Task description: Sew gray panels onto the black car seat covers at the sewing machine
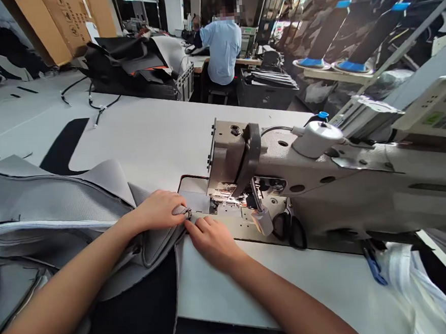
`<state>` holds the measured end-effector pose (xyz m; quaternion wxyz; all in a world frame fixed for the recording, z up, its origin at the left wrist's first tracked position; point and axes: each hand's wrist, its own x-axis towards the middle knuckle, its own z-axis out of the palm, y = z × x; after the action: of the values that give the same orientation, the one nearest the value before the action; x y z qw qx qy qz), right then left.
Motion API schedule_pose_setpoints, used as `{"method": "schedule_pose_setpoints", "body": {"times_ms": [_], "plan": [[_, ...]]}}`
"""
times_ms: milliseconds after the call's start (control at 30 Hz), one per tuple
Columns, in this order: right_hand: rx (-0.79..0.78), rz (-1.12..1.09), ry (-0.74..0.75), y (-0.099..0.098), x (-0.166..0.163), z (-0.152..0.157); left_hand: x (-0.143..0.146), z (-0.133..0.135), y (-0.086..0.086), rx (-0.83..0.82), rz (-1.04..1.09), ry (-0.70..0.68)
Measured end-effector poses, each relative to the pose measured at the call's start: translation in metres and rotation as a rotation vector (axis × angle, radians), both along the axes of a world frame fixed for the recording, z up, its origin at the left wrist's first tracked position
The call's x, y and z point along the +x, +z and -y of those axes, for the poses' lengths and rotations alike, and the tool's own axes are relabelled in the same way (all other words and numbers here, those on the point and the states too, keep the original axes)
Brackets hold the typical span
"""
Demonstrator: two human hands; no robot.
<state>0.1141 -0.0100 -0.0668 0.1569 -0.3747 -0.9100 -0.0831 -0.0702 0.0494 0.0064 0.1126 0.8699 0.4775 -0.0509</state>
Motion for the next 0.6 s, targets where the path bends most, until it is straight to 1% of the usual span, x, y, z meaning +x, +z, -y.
{"method": "schedule_pose_setpoints", "body": {"times_ms": [100, 200, 333, 433, 533, 567, 600], "plan": [[-0.022, 0.025, -0.079, -0.002, -0.008, -0.001, 0.006, -0.005, -0.001, -0.023, -0.051, 0.040], [-0.057, 0.087, -0.090, 0.004, -0.006, -0.004, 0.013, -0.013, -0.006, -0.054, -0.048, 0.043], [-0.013, 0.048, -0.038, 0.011, 0.011, -0.014, 0.027, -0.029, -0.012, -0.085, 0.006, 0.012], [0.055, 0.010, 0.029, 0.012, 0.020, -0.017, 0.036, -0.031, -0.008, -0.089, 0.020, -0.020], [0.146, -0.008, 0.081, 0.004, 0.022, -0.017, 0.041, -0.024, 0.000, -0.082, 0.005, -0.079], [0.180, -0.029, 0.094, -0.003, 0.023, -0.020, 0.042, -0.023, 0.001, -0.059, -0.004, -0.084], [0.239, -0.069, 0.141, -0.011, 0.025, -0.024, 0.043, -0.024, 0.003, -0.060, -0.022, -0.097]]}}
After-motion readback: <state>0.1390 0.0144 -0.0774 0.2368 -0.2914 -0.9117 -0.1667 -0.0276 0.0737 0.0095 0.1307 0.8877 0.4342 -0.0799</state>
